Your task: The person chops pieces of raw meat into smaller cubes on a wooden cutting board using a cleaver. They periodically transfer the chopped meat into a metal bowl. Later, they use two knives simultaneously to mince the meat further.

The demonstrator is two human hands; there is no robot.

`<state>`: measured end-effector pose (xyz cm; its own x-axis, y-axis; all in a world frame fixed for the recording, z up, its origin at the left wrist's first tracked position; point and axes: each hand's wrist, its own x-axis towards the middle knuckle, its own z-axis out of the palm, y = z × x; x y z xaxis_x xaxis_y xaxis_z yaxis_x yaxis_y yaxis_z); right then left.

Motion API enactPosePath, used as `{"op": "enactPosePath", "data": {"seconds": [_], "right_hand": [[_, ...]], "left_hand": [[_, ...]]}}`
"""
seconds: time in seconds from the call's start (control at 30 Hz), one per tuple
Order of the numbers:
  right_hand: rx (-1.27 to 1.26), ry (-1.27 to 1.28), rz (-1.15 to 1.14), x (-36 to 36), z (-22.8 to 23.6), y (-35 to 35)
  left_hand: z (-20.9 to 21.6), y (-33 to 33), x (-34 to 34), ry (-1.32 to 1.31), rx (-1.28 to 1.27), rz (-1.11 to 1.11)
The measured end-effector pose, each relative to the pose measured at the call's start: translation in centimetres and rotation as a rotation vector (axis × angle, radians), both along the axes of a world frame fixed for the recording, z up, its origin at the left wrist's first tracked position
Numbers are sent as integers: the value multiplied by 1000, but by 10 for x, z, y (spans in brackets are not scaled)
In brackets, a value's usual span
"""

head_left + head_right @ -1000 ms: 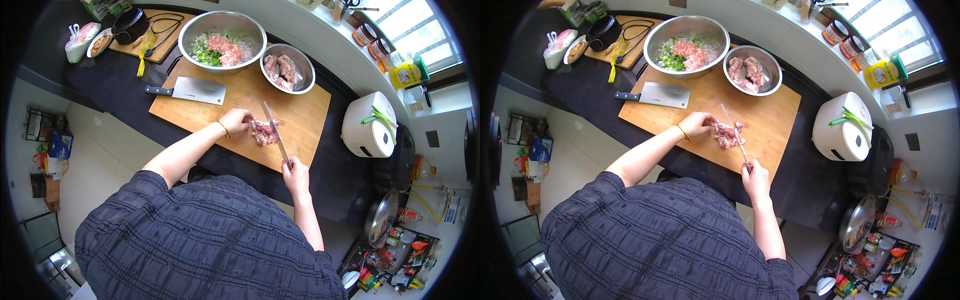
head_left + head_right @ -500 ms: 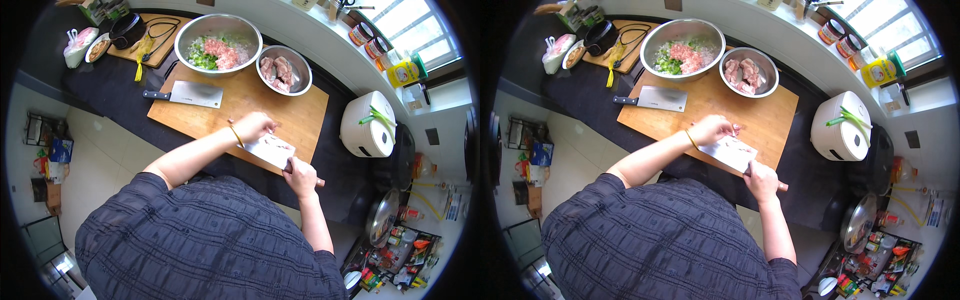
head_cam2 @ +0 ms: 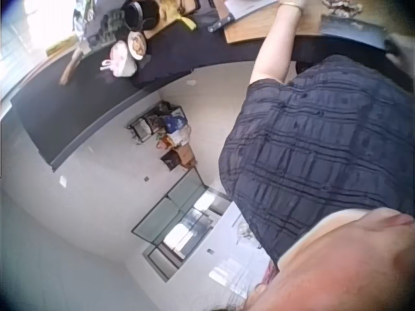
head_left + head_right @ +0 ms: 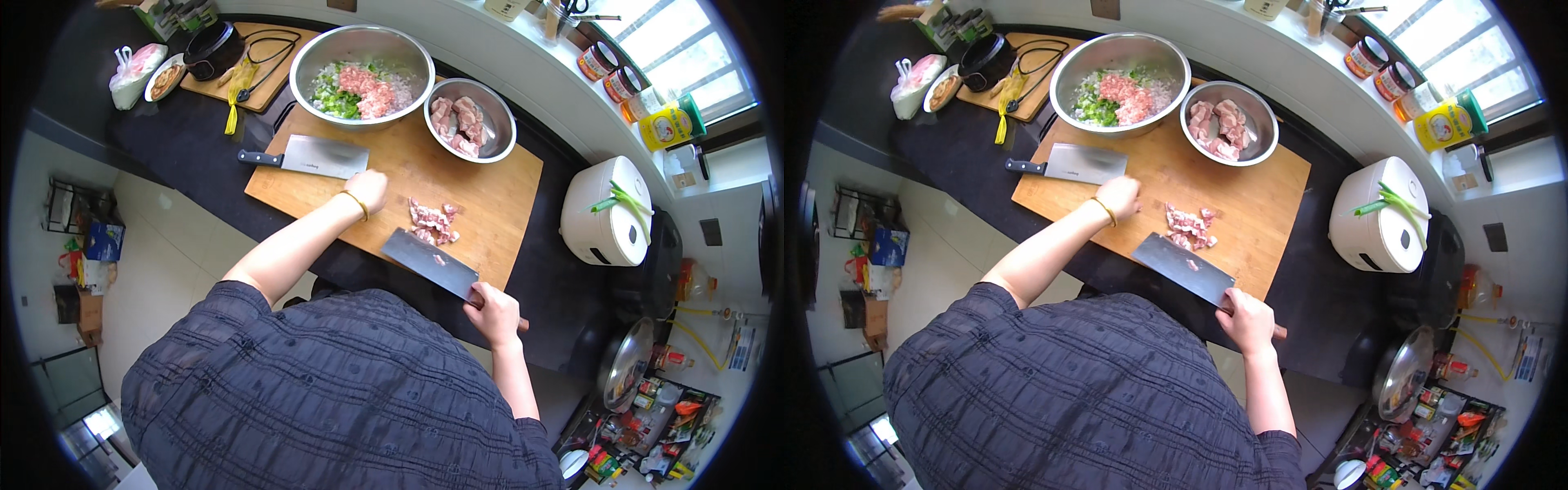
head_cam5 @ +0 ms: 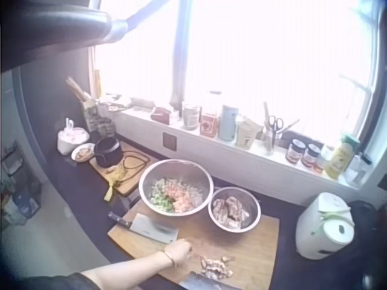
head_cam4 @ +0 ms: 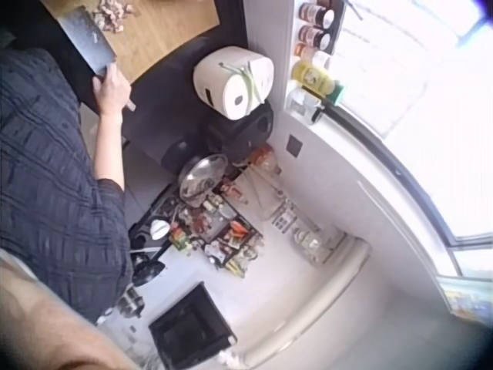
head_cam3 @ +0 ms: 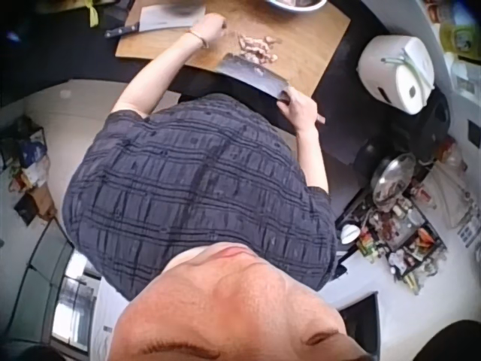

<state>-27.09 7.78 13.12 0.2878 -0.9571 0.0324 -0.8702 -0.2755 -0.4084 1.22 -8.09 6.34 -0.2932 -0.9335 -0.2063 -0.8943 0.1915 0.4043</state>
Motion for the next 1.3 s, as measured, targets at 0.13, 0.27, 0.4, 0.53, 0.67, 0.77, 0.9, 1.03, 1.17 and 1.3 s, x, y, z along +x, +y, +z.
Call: {"op": "enactPosePath", "data": {"seconds": [0.13, 0.27, 0.4, 0.53, 0.67, 0.77, 0.9, 1.03, 1.17, 1.3], "right_hand": [[107, -217, -308, -7, -7, 8], [381, -496, -584, -17, -29, 0], [417, -402, -542, -17, -38, -17], [378, -379, -548, 2, -20, -21], [290, -484, -527, -10, -32, -12], [386, -553, -637, -9, -15, -5], [394, -644, -673, -14, -13, 4], [383, -716, -698, -15, -10, 10], [401, -776, -755, -20, -7, 17], [418, -834, -779, -27, -11, 15]], "left_hand": [[-37, 15, -7, 139, 73, 44], [-28, 22, -44, 428, 107, -49], [-8, 17, -52, 331, -25, 3], [-3, -4, -52, 414, -180, 22], [14, -36, -70, 515, -401, 37], [16, -82, -84, 483, -544, 39], [9, -144, -107, 253, -477, 40], [6, -180, -133, 141, -371, 91], [6, -182, -144, 43, -330, -56], [-43, -208, -153, -143, -300, -218]]}}
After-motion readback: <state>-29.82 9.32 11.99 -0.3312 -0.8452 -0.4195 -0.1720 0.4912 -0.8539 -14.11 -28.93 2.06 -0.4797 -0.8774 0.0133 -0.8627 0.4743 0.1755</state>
